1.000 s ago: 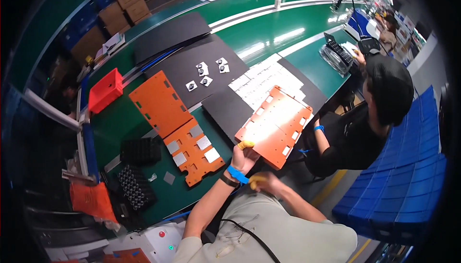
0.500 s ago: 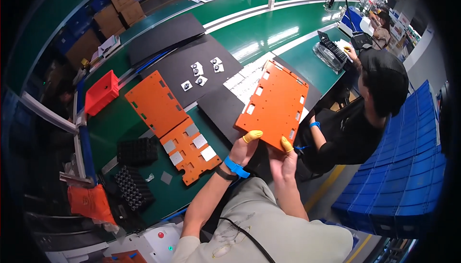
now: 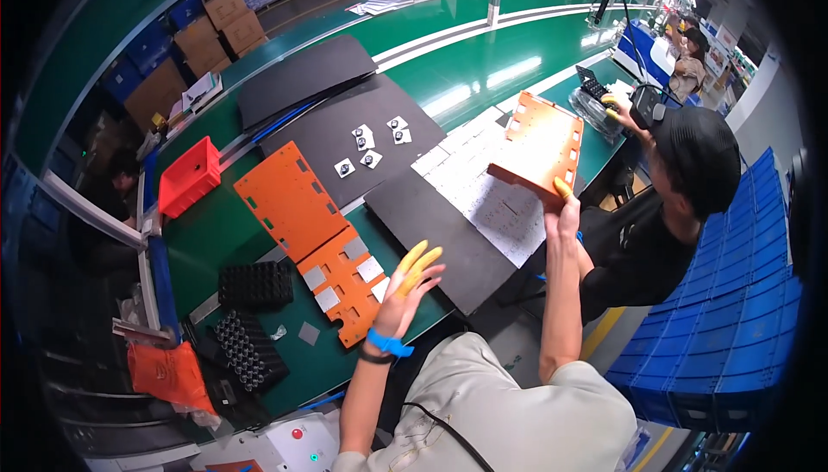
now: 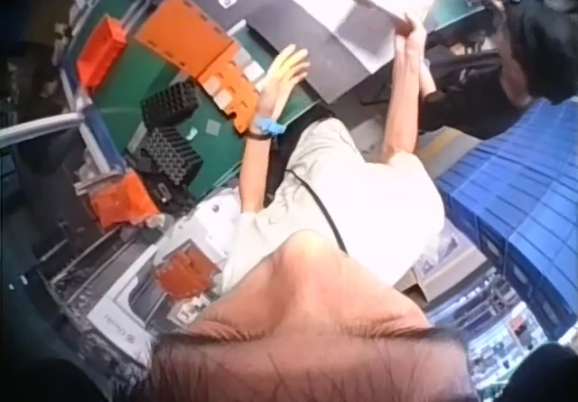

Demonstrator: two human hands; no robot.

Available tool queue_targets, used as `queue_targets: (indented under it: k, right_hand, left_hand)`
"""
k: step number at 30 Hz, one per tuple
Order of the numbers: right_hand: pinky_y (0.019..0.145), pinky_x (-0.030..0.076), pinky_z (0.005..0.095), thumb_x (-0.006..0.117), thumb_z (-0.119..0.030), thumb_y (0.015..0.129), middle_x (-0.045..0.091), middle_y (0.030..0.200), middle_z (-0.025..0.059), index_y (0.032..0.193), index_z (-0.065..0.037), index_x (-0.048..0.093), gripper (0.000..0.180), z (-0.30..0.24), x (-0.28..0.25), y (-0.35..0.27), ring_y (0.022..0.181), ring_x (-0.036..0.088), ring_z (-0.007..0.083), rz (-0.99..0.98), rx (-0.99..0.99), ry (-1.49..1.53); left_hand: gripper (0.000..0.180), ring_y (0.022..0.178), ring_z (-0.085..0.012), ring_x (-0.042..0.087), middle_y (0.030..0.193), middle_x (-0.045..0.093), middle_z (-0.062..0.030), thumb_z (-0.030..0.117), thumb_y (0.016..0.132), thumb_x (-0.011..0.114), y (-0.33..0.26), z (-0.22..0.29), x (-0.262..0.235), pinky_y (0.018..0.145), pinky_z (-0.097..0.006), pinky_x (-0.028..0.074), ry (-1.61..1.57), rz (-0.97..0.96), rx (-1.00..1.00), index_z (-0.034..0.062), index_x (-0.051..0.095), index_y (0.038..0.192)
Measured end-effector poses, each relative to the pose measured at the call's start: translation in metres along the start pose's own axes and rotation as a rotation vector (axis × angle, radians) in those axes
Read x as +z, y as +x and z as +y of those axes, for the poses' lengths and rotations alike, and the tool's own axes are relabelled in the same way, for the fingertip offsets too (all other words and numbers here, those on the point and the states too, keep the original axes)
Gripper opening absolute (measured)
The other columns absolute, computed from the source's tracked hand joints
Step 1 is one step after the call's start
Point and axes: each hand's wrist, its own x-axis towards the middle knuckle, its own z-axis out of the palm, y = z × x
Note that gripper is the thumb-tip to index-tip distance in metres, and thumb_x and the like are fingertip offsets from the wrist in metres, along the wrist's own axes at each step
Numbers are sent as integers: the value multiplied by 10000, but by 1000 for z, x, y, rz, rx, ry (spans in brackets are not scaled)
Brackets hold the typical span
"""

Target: Assembling lighting fixture components by attaching small electronic parts to mounting frames.

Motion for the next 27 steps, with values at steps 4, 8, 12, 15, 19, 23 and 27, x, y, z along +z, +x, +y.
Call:
queue_targets:
  k: [4, 8, 12, 15, 19, 23, 27]
  right_hand:
    - [946, 497, 396, 663, -14, 826, 667, 1071, 107, 1110, 30, 640, 288, 0, -18, 64, 1024, 626, 266, 22, -31, -27]
    - [918, 542, 493, 638, -6, 851, 607, 1211, 173, 1276, 17, 529, 440, -2, -22, 104, 1083, 614, 348, 101, -32, 44]
    - [963, 526, 478, 655, -17, 843, 576, 1294, 150, 1340, -29, 497, 521, 8, -36, 124, 1153, 593, 334, -16, -50, 87]
    - [1010, 519, 485, 639, -77, 888, 608, 1266, 171, 1322, -33, 530, 450, -5, -72, 142, 1153, 609, 327, -84, -129, 74]
    - [1011, 520, 484, 622, -85, 901, 612, 1259, 178, 1320, -19, 528, 434, 10, -97, 131, 1152, 609, 329, -111, -49, 195]
    - [1014, 521, 482, 599, -97, 918, 616, 1249, 187, 1316, -1, 527, 415, -20, -138, 165, 1151, 610, 332, -90, -23, 356]
    - [1016, 522, 480, 577, -108, 936, 621, 1240, 196, 1312, 17, 525, 400, -73, -161, 241, 1150, 610, 335, -61, -43, 512]
  left_hand:
    - [604, 1212, -259, 537, 1436, 483, -172, 338, 1009, 475, -37, 7, -34, 1072, -405, 405, -5, 148, 84, 7, 345, 1497]
    - [649, 1157, -235, 537, 1384, 516, -146, 447, 1006, 450, -61, 3, -47, 1051, -398, 418, -47, 246, 147, 7, 372, 1477]
    - [638, 1128, -233, 545, 1371, 527, -146, 432, 1015, 440, -81, -4, -60, 1037, -397, 419, -92, 328, 183, 16, 361, 1492]
    - [616, 1094, -222, 561, 1329, 564, -147, 432, 1024, 426, -81, -3, -60, 1018, -380, 424, -107, 344, 157, 10, 398, 1473]
    - [618, 1098, -229, 561, 1313, 576, -162, 432, 1029, 416, -93, -1, -66, 1023, -383, 419, -101, 397, 185, -2, 397, 1469]
    - [481, 1036, -248, 625, 1202, 639, -170, 273, 1066, 325, -104, 2, -75, 974, -391, 485, -42, 538, 257, -44, 461, 1402]
    - [383, 975, -161, 645, 1186, 675, -131, 216, 1058, 417, -116, 13, -82, 922, -325, 501, 89, 719, 321, -1, 564, 1336]
